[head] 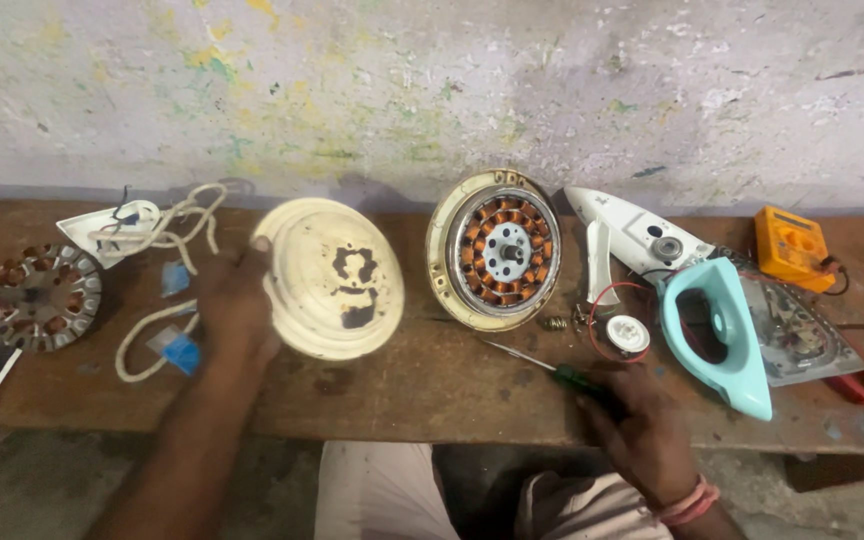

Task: The person disassembles and reassembles parts of a ceiling fan and an electric iron. They handle the fan's motor housing, rotor, and washers, then move to the iron, removing and replacing screws on its soleplate.

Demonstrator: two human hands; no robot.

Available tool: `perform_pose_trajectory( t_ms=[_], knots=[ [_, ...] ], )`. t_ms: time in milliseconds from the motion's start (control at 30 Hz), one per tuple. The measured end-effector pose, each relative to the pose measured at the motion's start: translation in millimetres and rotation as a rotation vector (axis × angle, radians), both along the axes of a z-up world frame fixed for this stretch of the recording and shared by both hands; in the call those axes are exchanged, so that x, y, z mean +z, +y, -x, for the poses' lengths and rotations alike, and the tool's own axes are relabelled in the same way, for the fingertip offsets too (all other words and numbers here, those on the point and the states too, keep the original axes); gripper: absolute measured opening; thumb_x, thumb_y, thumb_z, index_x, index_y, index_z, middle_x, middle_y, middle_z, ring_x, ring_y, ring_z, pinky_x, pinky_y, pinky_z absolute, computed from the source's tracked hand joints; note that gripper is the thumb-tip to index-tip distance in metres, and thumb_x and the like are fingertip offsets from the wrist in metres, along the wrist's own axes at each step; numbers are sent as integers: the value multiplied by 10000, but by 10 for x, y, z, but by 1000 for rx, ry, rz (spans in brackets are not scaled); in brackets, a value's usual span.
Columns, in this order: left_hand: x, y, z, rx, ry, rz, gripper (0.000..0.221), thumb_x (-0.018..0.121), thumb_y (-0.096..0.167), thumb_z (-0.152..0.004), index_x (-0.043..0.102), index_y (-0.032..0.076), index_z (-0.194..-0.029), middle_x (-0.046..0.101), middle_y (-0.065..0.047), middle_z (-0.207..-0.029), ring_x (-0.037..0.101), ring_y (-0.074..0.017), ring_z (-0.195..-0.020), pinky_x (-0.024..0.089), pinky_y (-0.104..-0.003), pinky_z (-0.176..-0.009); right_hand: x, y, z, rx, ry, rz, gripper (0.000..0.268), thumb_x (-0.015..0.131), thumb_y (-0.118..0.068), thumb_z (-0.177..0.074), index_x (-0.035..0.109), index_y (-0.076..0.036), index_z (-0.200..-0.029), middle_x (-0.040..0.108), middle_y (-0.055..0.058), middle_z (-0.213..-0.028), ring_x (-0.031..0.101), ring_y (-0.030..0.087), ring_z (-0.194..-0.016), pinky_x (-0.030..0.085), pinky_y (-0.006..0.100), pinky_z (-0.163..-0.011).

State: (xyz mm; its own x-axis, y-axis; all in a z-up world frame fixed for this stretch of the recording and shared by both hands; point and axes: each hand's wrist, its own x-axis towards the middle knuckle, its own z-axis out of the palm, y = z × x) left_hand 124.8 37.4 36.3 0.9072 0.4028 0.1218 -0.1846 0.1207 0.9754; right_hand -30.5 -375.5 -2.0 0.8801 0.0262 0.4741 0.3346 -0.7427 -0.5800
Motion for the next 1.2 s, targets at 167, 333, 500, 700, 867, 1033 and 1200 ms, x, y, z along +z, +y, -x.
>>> perform_pose_trajectory(
  t_ms=[167,333,500,700,867,1033,1200],
  knots=[
    [284,-142,172,17,-223,-280,155,618,103,-1023,682,-19,-1095,700,-59,-872,629,-145,-758,505,-290,-680,64,64,-7,12,-41,47,353,752,-125,-775,693,-61,-1117,709,164,-1067,679,370,-967,537,429,-812],
    [291,-285,385,101,-537,-1261,218,717,89,-890,691,13,-1093,632,-159,-790,618,-309,-678,489,-425,-621,93,86,-16,27,-72,69,367,757,-138,-779,676,-40,-1123,697,177,-1058,674,374,-955,538,434,-818],
    [56,-138,200,26,-755,-1563,294,732,171,-882,678,52,-1144,648,-153,-920,640,-354,-816,519,-507,-722,93,94,10,-24,-60,45,347,779,-138,-776,693,-41,-1098,697,172,-1028,664,381,-943,531,446,-819],
    [-268,-51,170,-126,-794,-1635,415,738,256,-779,672,34,-1123,632,-147,-870,625,-347,-806,524,-491,-724,152,70,21,-58,-147,-15,323,791,-145,-774,700,-39,-1067,714,147,-1029,680,336,-916,528,422,-810],
    [-345,-103,266,-125,-833,-1686,356,687,140,-793,673,14,-1126,677,-118,-933,633,-282,-810,513,-436,-717,349,7,-166,11,-159,90,306,750,-103,-832,693,-32,-1124,702,143,-1095,656,339,-1008,527,420,-849],
    [-262,-161,370,-245,-779,-1809,385,681,173,-761,680,25,-1117,676,-87,-932,635,-265,-875,509,-429,-788,391,-15,-737,143,-135,398,287,768,-244,-787,718,-107,-1033,726,92,-1010,629,330,-994,466,469,-834],
    [-203,-162,478,-282,-676,-1783,517,709,269,-679,681,17,-1130,692,-117,-1005,633,-304,-995,466,-494,-944,240,74,-971,166,65,551,271,737,-308,-775,727,-148,-992,747,62,-968,642,312,-1001,438,494,-857]
  ],
)
